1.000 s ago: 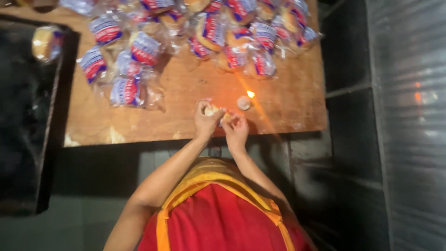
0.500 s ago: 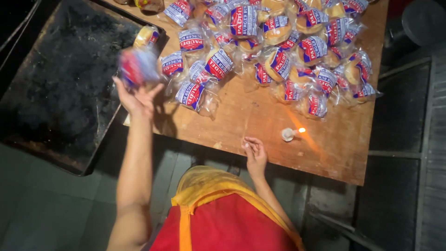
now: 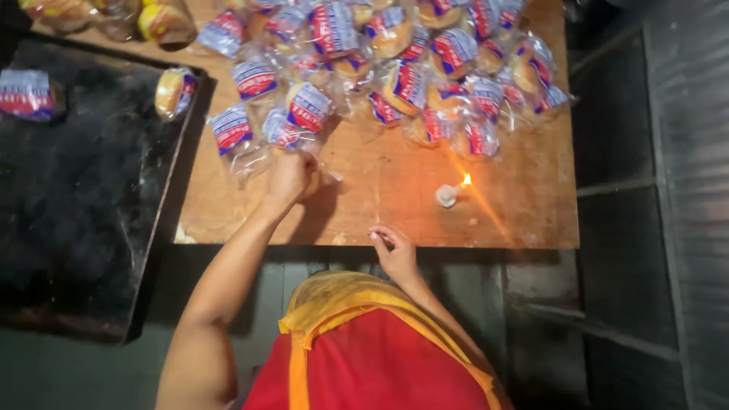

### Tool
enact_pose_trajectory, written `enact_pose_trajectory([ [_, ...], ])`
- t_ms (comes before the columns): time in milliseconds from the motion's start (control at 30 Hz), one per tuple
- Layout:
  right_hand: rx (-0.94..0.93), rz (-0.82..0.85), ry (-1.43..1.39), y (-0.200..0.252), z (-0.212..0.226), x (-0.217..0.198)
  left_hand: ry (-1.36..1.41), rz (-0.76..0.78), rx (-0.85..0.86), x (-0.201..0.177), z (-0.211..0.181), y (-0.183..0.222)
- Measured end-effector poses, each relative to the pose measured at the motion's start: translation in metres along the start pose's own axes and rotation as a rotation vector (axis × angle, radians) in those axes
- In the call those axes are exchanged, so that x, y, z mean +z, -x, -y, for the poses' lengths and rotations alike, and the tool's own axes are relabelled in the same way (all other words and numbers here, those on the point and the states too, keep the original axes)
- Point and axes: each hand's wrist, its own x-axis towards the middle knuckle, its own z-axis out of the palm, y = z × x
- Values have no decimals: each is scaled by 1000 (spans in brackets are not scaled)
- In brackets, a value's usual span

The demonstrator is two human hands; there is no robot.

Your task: Manually placing burger buns into plastic bags and sealing the bags using a candle flame.

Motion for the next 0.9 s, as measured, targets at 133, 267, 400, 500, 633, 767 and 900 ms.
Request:
enact_pose_trajectory([
  [133,-604,-173,378,-9,122,-4,479,27,-231,-61,-119,7],
  [267,-704,-358,510,-27,152,-23,597,5,-114,-29,-191,22],
  [400,-621,-496,398,-27,118,-58,719,-98,151,-45,-238,31],
  [500,-393,-536,276,-12,117,-78,738,-87,332,-38,-241,33],
  [633,-338,-349,187,12,107,-84,524,10,479,-8,-245,35],
  [767,-583,-280,79,11,142,-104,544,-29,440,18,-247,32],
  [900,-75,-222,-296,8,65,-114,550,125,185,57,-241,27],
])
